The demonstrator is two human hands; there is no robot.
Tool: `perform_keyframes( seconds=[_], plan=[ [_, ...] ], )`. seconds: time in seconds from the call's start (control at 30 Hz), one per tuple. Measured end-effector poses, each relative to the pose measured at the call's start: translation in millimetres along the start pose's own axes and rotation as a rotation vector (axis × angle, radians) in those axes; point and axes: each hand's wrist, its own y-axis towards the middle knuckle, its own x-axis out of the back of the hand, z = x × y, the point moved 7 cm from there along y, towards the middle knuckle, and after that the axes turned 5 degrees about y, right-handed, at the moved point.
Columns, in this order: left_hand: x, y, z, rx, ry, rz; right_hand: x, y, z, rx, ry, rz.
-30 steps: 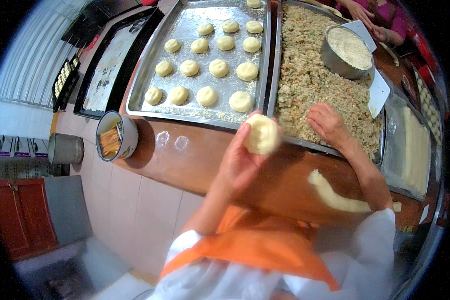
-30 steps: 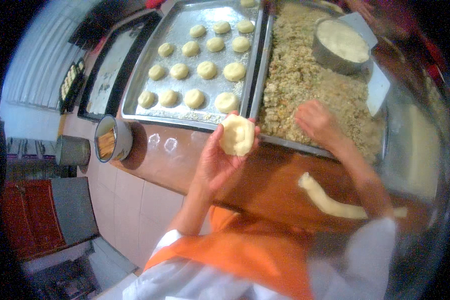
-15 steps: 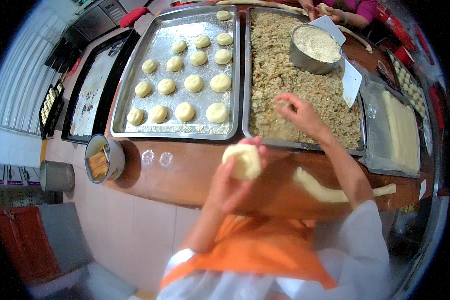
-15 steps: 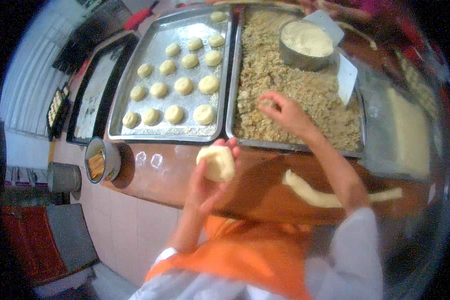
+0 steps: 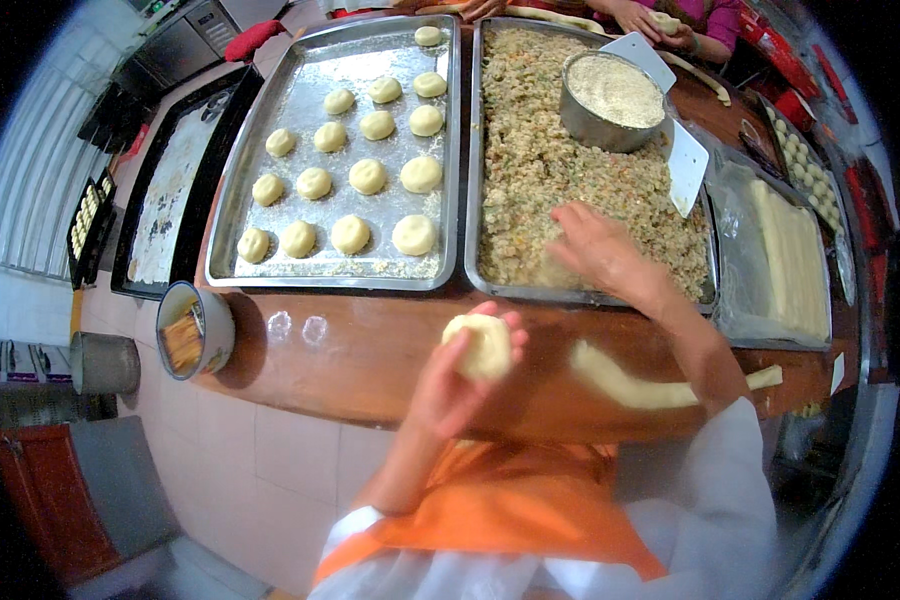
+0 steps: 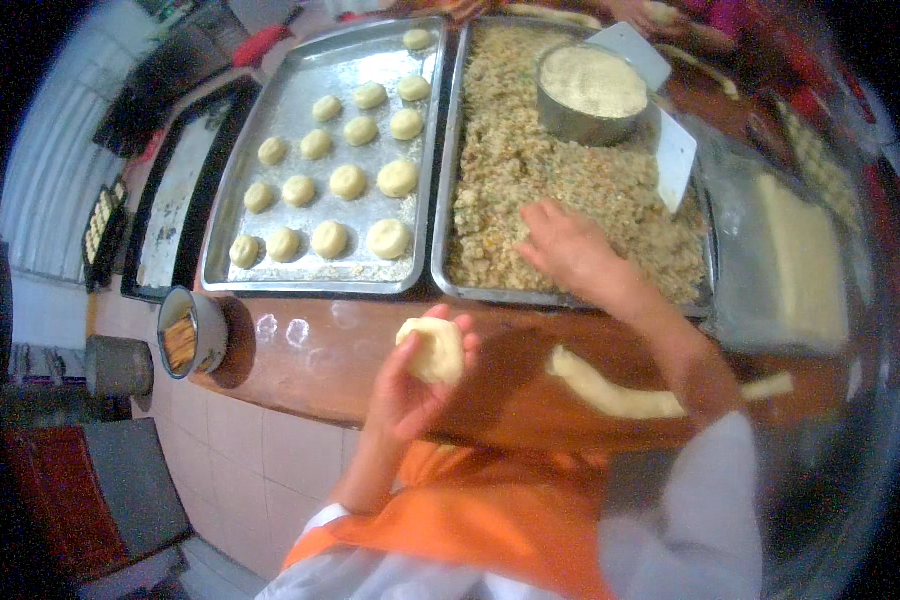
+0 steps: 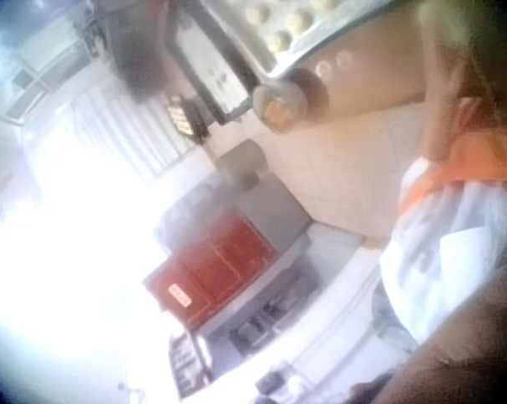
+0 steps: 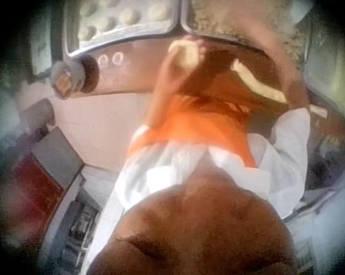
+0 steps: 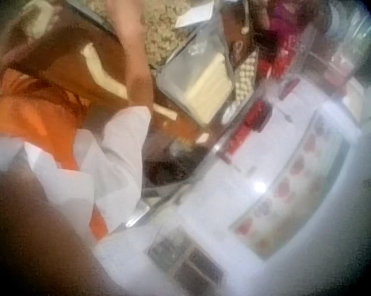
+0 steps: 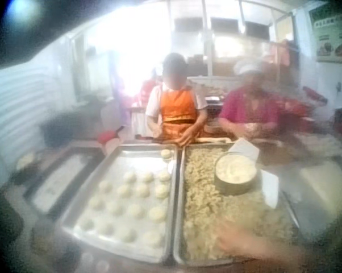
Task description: The person prepares buns by flattening dough balls, adding filling from a tray, sealing the dough, and placing the finished buns onto a baking tray.
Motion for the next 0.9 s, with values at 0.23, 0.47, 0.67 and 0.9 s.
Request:
perform_keyframes(
  seconds=[0.23,0.47,0.67,0.9],
  plan=[
    [-12,8,2,0.043,-0.024,0.025,-13,16,-27,0.075,-0.102,-0.237],
    [-25,30,2,0.028,-0.046,0.024,29,29,-50,-0.281,0.719,-0.400],
    [-39,51,4,0.057,0.005,0.044,29,26,-47,-0.269,0.911,-0.327],
    [-50,75,5,0.037,0.070,0.007,3,19,-71,-0.506,1.075,-0.191]
  ],
)
